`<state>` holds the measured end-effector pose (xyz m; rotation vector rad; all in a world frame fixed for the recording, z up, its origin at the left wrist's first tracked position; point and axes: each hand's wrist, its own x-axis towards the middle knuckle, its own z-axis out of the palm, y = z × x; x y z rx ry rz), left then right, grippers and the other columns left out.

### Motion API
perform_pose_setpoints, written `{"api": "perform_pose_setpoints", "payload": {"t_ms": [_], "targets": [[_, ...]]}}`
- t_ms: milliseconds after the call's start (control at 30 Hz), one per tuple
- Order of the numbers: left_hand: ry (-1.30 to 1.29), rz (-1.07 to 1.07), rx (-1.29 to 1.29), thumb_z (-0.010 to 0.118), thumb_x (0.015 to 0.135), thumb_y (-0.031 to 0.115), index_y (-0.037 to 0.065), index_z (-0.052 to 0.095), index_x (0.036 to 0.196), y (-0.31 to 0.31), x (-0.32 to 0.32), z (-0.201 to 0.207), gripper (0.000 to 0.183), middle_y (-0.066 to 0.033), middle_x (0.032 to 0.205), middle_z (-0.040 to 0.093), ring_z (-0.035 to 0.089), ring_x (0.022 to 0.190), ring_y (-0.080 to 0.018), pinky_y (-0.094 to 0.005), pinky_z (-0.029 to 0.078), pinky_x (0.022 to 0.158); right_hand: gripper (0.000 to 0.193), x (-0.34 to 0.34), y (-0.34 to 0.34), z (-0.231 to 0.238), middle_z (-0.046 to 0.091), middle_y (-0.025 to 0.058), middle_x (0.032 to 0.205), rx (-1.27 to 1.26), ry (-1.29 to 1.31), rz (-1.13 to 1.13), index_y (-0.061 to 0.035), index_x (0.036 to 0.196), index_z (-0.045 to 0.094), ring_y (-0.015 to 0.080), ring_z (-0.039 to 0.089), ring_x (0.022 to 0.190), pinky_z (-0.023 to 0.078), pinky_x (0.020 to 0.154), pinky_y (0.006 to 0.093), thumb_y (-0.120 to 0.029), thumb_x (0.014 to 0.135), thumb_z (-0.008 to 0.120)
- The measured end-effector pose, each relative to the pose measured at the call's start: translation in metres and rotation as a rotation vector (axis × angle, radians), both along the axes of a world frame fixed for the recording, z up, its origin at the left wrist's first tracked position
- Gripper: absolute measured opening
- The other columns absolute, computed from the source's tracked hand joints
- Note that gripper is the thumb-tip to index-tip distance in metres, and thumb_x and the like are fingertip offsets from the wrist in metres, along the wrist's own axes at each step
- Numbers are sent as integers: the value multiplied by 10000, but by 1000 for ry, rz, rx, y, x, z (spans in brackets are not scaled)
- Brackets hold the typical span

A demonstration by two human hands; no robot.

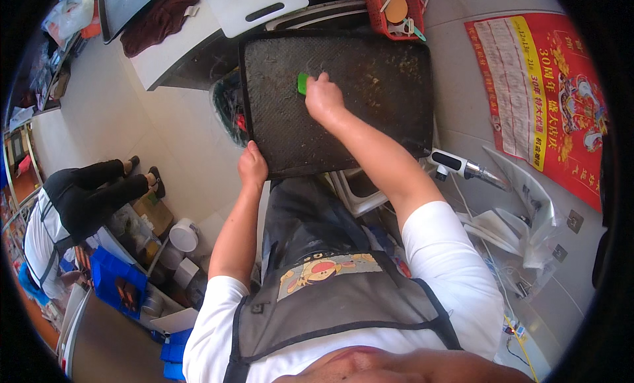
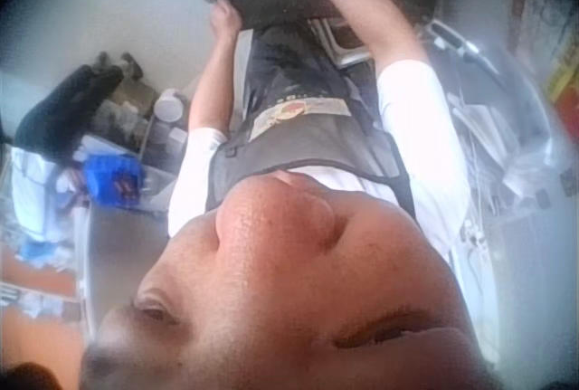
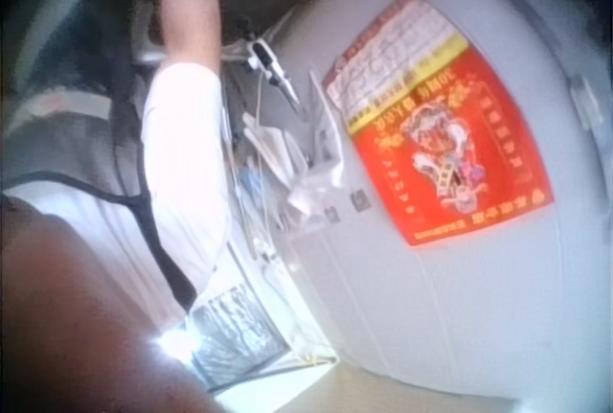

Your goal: The person scrubs a large black baking tray with a green sponge under running water in a kitchen sink. After rinsing, the person carries the tray across the room and places it on a metal rack.

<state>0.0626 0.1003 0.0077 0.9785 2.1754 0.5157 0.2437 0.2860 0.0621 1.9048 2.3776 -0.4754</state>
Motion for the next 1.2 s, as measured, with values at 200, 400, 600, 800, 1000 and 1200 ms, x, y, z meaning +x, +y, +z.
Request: {"api": "perform_pose_setpoints", "payload": {"t_ms": [200, 400, 600, 800, 1000, 1200], "targets": [[-13, 7, 9, 293, 1037, 414, -16, 662, 947, -1, -1, -1, 574, -308, 931, 646, 592, 909, -515, -570, 451, 769, 199, -7, -22, 2, 571, 282, 984, -122, -4, 73, 19, 1021, 601, 433, 672, 778, 564, 689, 516, -82, 869, 523], [-12, 8, -9, 299, 1037, 414, -33, 659, 923, 3, 0, 5, 585, -315, 927, 642, 590, 921, -516, -567, 447, 779, 213, -12, -32, 20, 557, 281, 1003, -251, -29, 186, -4, 1053, 604, 455, 662, 811, 552, 730, 541, -81, 875, 516], [-8, -15, -13, 292, 1036, 408, -27, 658, 930, 1, -3, 2, 578, -321, 908, 639, 596, 905, -517, -584, 447, 769, 195, -1, -3, 7, 567, 285, 1002, -131, 0, 88, 18, 1011, 599, 451, 659, 809, 556, 715, 525, -97, 876, 516], [21, -14, -5, 299, 1035, 407, -32, 659, 913, 2, -1, 1, 580, -323, 898, 638, 596, 895, -519, -589, 445, 757, 216, -7, 4, 10, 578, 282, 1057, -152, -28, 51, -3, 1054, 600, 449, 659, 878, 556, 755, 516, -104, 883, 518], [6, -7, 24, 305, 1035, 402, -29, 659, 910, 1, -1, -2, 572, -318, 902, 638, 592, 893, -520, -583, 446, 748, 249, -21, -2, 33, 610, 245, 1024, -153, 13, 35, -46, 1110, 515, 442, 648, 904, 529, 781, 540, -82, 864, 505], [-11, -12, 14, 309, 1035, 403, -24, 659, 921, 2, -2, 2, 564, -315, 905, 640, 595, 895, -518, -577, 450, 754, 142, -58, -48, 11, 587, 215, 940, -2, 109, 256, -57, 979, 564, 400, 631, 854, 546, 701, 511, -117, 852, 543]]}}
